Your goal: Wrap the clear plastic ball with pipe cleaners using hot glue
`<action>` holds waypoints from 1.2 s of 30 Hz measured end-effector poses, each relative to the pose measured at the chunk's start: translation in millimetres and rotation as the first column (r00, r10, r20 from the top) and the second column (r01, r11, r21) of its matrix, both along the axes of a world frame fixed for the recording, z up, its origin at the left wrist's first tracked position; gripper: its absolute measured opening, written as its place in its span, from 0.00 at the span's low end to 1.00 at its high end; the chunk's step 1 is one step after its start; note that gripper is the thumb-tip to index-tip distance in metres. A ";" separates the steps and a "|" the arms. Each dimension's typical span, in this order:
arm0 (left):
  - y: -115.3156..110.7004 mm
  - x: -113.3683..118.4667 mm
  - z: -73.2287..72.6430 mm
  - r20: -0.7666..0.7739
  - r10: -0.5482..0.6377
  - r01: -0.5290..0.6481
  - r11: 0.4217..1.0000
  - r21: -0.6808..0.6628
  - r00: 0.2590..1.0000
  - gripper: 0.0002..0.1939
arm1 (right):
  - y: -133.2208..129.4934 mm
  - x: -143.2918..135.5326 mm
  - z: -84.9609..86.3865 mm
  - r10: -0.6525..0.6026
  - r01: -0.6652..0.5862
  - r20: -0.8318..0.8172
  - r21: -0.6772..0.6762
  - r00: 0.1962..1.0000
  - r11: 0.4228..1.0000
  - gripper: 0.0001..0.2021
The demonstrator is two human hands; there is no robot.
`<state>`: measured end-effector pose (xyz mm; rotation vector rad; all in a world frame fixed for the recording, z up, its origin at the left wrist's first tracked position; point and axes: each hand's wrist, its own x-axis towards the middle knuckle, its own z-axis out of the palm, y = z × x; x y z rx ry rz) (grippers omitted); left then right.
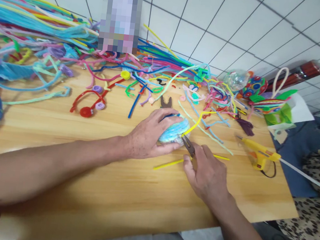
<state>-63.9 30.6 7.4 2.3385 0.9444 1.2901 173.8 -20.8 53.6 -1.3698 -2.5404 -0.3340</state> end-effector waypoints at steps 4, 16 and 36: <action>-0.1 0.0 -0.3 -0.004 0.004 -0.004 1.000 -0.003 1.000 0.34 | -0.9 0.1 1.2 0.002 -0.002 0.001 0.000 1.000 1.000 0.14; -1.6 1.4 -1.6 -0.009 0.014 -0.014 1.000 0.013 1.000 0.34 | -2.3 -1.8 1.2 -0.035 0.037 0.040 -0.034 0.999 0.999 0.14; -3.3 0.4 1.7 0.000 0.002 -0.002 0.999 -0.037 1.000 0.32 | 0.4 0.2 -4.8 -0.046 0.049 0.023 -0.145 0.999 0.988 0.11</action>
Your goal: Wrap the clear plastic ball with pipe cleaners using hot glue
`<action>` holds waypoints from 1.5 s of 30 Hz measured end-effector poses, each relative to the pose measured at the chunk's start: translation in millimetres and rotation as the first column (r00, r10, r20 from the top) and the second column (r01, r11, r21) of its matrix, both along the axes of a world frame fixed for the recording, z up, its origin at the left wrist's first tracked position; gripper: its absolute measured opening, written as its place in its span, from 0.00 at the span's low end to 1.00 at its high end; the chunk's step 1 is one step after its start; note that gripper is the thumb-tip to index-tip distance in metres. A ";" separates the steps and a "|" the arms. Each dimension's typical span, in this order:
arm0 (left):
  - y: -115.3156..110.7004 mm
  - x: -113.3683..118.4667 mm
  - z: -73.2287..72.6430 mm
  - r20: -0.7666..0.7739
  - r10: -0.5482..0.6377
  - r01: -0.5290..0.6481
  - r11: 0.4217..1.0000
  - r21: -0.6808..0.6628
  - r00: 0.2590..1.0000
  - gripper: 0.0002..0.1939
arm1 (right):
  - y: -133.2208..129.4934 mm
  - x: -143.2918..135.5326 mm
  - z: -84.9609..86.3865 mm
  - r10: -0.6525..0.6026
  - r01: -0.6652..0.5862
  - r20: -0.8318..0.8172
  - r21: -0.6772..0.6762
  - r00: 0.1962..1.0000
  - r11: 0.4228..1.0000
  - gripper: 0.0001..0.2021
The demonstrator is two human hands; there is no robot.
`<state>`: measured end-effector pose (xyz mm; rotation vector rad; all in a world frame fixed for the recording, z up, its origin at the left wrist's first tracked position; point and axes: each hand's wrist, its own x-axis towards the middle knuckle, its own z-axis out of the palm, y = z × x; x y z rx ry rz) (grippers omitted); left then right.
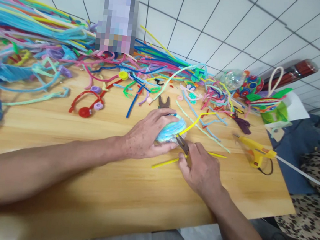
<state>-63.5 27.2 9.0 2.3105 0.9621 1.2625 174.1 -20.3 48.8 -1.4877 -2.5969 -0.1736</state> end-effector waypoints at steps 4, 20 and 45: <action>0.5 -0.3 -1.8 0.029 0.001 0.000 1.000 -0.023 1.000 0.32 | 5.4 9.5 7.3 0.094 -0.099 -0.158 -0.024 0.983 0.995 0.12; 1.2 -3.4 1.8 0.136 0.079 -0.077 0.997 -0.014 0.988 0.31 | 40.8 48.4 -0.5 0.014 -0.080 -0.386 -0.155 0.922 0.985 0.23; 2.0 -5.5 16.3 0.472 -0.060 0.347 0.760 -0.549 0.879 0.28 | 58.9 1.6 -1.4 0.297 -0.395 -0.480 -0.116 0.826 0.911 0.48</action>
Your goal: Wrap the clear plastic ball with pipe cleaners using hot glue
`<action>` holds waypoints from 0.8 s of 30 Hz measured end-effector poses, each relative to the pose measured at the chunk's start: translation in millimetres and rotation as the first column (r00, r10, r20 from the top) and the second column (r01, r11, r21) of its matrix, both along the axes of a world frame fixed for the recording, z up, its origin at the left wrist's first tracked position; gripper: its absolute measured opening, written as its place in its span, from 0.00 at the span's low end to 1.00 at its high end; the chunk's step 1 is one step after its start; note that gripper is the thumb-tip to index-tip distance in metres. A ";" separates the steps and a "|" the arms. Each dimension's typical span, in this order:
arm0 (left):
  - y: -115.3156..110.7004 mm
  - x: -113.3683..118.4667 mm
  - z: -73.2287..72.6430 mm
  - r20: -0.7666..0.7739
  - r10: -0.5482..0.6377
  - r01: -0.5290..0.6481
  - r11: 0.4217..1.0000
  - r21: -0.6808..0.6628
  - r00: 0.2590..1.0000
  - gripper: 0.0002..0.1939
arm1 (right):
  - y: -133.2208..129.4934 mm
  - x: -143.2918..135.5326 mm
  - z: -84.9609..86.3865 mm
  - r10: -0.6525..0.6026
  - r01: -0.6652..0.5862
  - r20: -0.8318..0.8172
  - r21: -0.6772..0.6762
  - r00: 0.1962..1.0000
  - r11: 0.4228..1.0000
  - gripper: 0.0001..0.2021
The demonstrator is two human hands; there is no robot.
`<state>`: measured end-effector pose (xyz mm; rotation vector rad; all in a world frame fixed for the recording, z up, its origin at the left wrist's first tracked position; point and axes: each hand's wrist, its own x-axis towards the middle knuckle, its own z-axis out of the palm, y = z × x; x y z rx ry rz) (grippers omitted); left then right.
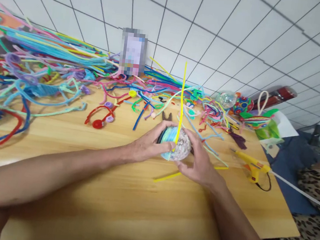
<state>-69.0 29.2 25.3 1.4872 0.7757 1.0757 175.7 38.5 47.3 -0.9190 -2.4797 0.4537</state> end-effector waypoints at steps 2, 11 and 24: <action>0.9 1.1 -1.3 -0.016 0.007 -0.007 1.000 0.002 1.000 0.29 | -0.5 2.0 -1.2 0.004 -0.004 -0.004 0.010 1.000 1.000 0.48; 0.6 0.8 2.1 -0.060 0.006 -0.008 1.000 -0.022 0.998 0.29 | -0.2 4.0 0.3 0.022 -0.023 0.004 0.015 1.000 1.000 0.48; -0.6 0.6 8.0 -0.086 -0.050 0.042 0.994 -0.097 0.995 0.35 | 1.1 4.0 -4.2 0.069 -0.066 -0.053 0.056 0.996 0.996 0.50</action>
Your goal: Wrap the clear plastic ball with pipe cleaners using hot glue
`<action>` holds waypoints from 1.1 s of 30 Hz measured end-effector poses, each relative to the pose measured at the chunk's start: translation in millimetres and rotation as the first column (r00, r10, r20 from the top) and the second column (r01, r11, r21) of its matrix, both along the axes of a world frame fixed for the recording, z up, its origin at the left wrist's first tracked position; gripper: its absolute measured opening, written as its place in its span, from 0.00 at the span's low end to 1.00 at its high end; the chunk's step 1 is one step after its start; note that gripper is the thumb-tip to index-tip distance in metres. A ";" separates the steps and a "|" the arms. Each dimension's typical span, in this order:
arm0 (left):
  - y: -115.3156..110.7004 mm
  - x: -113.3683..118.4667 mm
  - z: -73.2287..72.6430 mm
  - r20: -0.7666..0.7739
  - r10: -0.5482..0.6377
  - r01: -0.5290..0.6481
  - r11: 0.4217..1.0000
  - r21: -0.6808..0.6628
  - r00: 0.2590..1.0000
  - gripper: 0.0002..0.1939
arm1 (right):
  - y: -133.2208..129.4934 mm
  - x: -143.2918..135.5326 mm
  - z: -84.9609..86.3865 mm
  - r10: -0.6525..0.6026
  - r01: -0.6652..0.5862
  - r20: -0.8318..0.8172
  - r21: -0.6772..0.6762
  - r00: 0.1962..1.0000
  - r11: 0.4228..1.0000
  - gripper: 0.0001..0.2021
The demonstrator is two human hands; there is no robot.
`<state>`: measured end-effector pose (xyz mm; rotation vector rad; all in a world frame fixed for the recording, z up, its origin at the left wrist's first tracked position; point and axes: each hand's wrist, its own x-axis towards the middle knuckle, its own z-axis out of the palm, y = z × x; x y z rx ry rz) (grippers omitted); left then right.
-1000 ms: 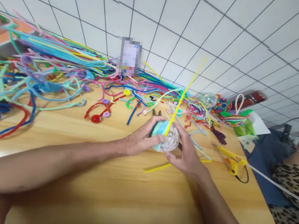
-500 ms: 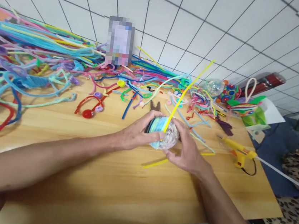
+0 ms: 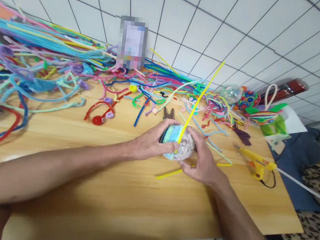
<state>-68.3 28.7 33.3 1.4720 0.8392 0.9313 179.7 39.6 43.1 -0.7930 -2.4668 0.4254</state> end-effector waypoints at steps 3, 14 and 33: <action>0.0 -0.9 2.0 -0.011 -0.020 0.020 1.000 0.000 1.000 0.37 | 0.4 1.4 1.0 0.008 -0.008 -0.004 -0.010 1.000 1.000 0.50; -6.1 4.0 3.7 -0.092 0.064 -0.054 0.993 0.106 0.994 0.36 | -17.0 -14.0 3.8 -0.108 0.108 -0.101 -0.009 0.989 0.994 0.35; -5.9 4.9 -1.5 -0.157 0.085 -0.051 0.976 0.211 0.984 0.35 | -21.3 -21.6 -2.1 -0.156 0.161 -0.103 0.041 0.982 0.986 0.41</action>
